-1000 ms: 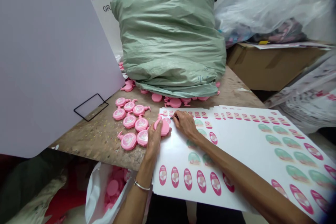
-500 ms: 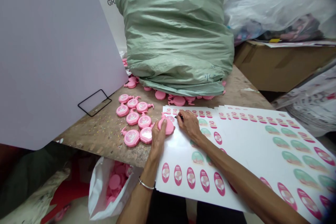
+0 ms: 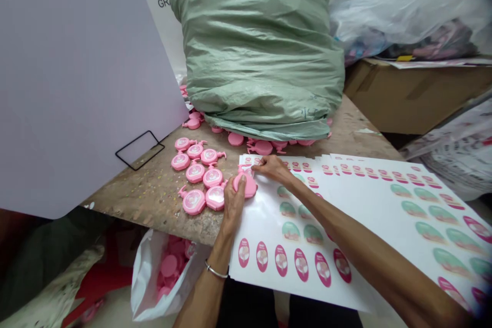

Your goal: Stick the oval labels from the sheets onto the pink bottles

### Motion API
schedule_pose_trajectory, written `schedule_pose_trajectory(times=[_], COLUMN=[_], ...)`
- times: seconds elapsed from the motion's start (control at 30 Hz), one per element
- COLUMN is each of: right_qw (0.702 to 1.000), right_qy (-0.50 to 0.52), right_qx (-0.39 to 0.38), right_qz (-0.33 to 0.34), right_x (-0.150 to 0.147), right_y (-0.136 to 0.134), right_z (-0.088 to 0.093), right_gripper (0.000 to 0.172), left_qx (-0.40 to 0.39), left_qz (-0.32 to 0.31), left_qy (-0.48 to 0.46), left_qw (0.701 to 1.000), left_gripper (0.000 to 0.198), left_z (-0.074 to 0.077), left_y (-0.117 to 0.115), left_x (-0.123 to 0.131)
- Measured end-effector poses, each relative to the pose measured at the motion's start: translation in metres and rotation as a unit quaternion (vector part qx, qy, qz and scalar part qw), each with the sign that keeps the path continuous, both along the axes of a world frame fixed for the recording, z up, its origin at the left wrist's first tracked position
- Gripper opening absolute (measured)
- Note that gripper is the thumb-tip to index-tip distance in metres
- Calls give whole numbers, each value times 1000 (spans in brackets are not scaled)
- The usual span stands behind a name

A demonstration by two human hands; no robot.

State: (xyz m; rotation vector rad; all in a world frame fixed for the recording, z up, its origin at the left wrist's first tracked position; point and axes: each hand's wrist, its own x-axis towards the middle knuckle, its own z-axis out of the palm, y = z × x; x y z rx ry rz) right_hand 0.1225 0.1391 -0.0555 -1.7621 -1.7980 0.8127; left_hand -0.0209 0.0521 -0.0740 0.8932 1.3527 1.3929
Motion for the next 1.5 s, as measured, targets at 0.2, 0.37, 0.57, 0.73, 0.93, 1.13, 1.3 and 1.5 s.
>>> schedule_pose_trajectory(times=[0.2, 0.37, 0.57, 0.73, 0.93, 1.13, 1.3, 1.5], right_qw=[986, 958, 952, 958, 962, 964, 966, 967], right_qy=[154, 278, 277, 248, 239, 220, 207, 203], right_qx=[-47, 24, 55, 70, 89, 112, 125, 130], right_qz=[34, 59, 122, 124, 102, 95, 92, 86], right_x=[14, 25, 23, 24, 25, 22, 20, 18], right_y=[3, -37, -88, -103, -109, -114, -115, -115], right_z=[20, 44, 58, 61, 65, 71, 73, 74], right_gripper=[45, 42, 36, 35, 34, 34, 33, 30], left_qx=[27, 24, -36, -26, -24, -26, -25, -21], left_qz=[23, -3, -77, -81, -84, -75, -74, -66], left_qy=[36, -121, -249, -261, -258, -254, -254, -256], left_qw=[999, 992, 965, 962, 962, 964, 964, 964], left_gripper=[33, 47, 59, 55, 54, 52, 53, 50], left_z=[0, 23, 58, 65, 70, 76, 75, 76], left_y=[-5, -18, -36, -44, -46, -47, -47, -48], left_x=[3, 4, 11, 17, 19, 19, 18, 17])
